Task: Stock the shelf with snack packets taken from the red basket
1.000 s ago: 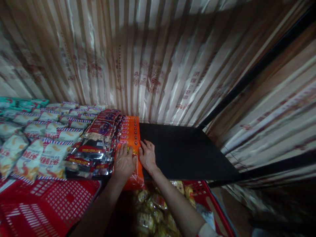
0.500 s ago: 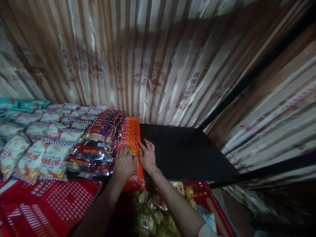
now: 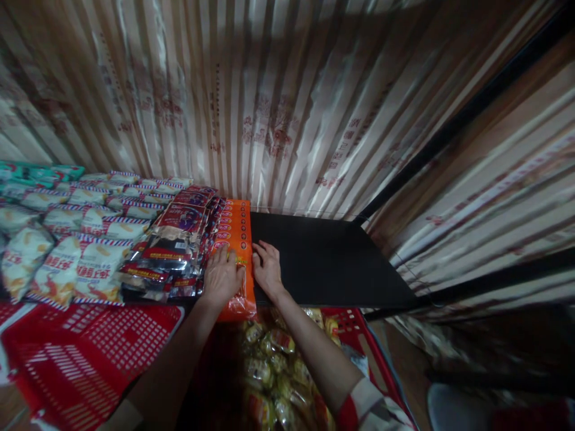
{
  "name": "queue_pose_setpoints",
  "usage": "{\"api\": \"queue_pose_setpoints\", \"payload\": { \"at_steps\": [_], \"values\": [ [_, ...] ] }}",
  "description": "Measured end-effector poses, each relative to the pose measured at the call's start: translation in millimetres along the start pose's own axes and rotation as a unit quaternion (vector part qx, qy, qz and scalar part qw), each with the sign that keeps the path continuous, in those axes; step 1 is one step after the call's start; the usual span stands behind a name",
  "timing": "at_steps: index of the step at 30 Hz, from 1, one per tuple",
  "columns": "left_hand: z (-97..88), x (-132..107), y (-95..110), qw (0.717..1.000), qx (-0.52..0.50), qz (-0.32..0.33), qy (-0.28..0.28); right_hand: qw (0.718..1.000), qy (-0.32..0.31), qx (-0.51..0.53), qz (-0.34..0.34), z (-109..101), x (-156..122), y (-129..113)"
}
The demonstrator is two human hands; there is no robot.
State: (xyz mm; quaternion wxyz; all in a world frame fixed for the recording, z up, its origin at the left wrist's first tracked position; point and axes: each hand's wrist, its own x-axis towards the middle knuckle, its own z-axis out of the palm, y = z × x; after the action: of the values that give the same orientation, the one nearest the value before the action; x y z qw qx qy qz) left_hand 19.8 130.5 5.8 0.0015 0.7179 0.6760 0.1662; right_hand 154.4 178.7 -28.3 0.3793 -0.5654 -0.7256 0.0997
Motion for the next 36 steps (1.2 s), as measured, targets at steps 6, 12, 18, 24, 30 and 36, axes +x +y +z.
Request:
{"api": "queue_pose_setpoints", "payload": {
  "at_steps": [6,12,18,24,30,36],
  "values": [
    [-3.2,-14.1,0.5,0.997,-0.036,0.032,0.061,0.999,0.029,0.040,0.020,-16.0,-21.2,2.8],
    [-23.0,-49.4,20.9,0.978,-0.123,0.141,0.087,0.991,0.077,0.108,0.037,-47.8,-62.2,2.9],
    [-19.9,-90.8,66.6,0.955,-0.138,0.261,-0.033,0.983,0.094,0.131,0.093,-82.4,-117.1,22.3],
    [35.6,-121.8,89.4,0.945,-0.106,0.240,-0.198,0.989,-0.034,0.032,0.140,-85.9,-162.1,66.6],
    [62.1,-133.1,88.0,0.961,-0.049,0.128,-0.241,0.982,-0.141,-0.080,0.098,-77.1,-186.3,87.0],
    [64.9,-157.5,106.8,0.952,-0.085,0.078,-0.285,0.959,-0.241,-0.134,0.072,-72.5,-201.9,87.8]
  ]
}}
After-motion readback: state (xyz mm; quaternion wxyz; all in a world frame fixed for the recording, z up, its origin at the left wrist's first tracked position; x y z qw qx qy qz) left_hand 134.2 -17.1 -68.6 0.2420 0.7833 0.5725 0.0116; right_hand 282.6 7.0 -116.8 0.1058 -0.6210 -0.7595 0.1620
